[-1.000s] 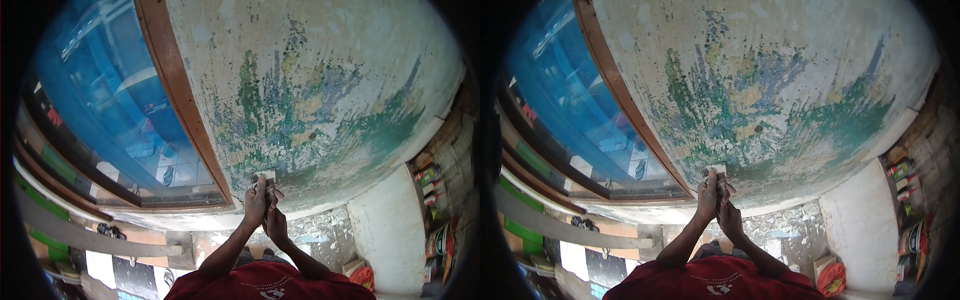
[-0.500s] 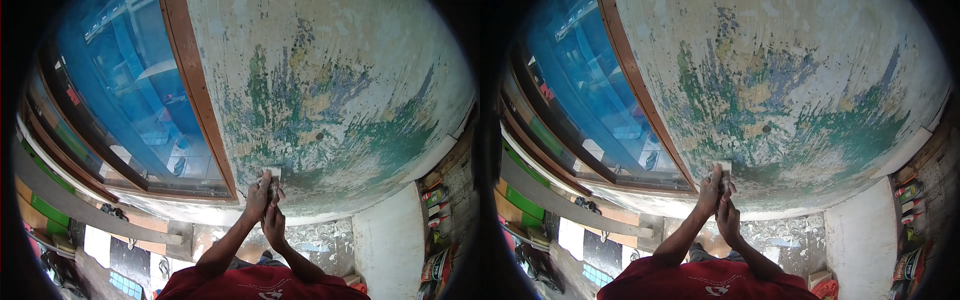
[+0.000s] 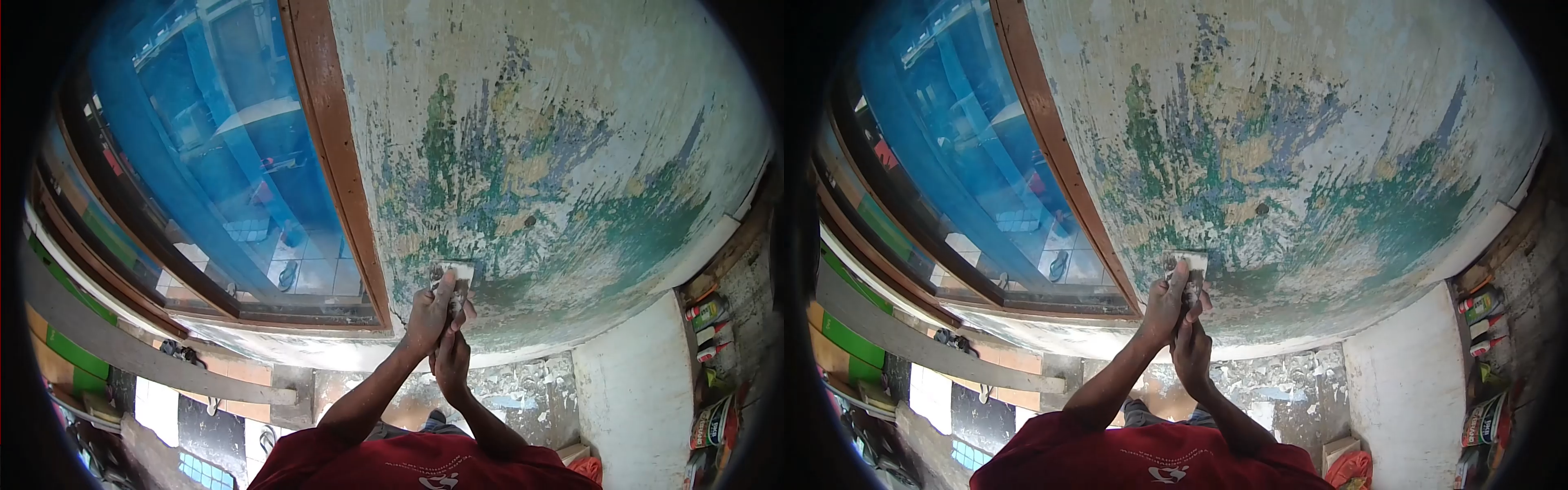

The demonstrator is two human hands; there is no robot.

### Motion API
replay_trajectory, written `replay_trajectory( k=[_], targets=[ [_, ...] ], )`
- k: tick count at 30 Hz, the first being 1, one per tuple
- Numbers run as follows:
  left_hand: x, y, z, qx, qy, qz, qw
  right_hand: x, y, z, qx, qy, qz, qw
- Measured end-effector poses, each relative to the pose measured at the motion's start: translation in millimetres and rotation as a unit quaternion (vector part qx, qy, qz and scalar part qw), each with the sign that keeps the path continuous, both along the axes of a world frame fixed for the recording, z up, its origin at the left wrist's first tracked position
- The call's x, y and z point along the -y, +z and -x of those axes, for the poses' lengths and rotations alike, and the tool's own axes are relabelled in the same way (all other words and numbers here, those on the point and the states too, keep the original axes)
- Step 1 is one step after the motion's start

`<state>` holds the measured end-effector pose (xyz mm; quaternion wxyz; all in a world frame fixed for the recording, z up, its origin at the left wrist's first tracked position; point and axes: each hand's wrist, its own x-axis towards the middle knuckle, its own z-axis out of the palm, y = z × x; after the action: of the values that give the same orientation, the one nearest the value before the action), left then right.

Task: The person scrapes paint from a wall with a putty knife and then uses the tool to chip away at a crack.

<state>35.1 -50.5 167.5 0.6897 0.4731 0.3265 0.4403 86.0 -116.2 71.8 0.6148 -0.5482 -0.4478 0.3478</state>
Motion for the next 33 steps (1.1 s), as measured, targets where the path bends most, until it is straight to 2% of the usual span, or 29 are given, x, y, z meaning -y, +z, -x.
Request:
replay_trajectory(
  k=[2,7,10,11,18,19,22,27,33],
  targets=[
    [0,-14,3,-0.025,0.002,-0.013,1.000,1,-26,3,0.025,-0.011,-0.004,1.000],
    [-1,-4,3,0.001,-0.004,0.006,1.000,-1,1,8,-0.035,-0.016,-0.004,0.999],
    [0,-9,5,-0.008,0.002,-0.008,1.000,3,-2,10,0.033,-0.032,0.019,0.999],
    [0,-23,7,-0.020,-0.006,0.001,1.000,2,-2,9,0.032,-0.031,0.015,0.999],
    [-3,-6,8,0.012,0.003,-0.006,1.000,-3,-2,6,0.040,-0.015,0.020,0.999],
    [-1,-12,7,0.019,0.004,0.003,1.000,1,-3,5,0.069,-0.018,0.024,0.997],
    [2,-16,8,0.024,-0.001,0.029,0.999,5,-1,10,0.004,-0.022,0.028,0.999],
    [3,-13,10,0.049,-0.013,0.063,0.997,10,-4,9,-0.009,0.004,0.031,0.999],
    [0,-16,7,0.043,-0.002,0.031,0.999,5,-4,6,0.014,0.015,0.019,1.000]
  ],
)
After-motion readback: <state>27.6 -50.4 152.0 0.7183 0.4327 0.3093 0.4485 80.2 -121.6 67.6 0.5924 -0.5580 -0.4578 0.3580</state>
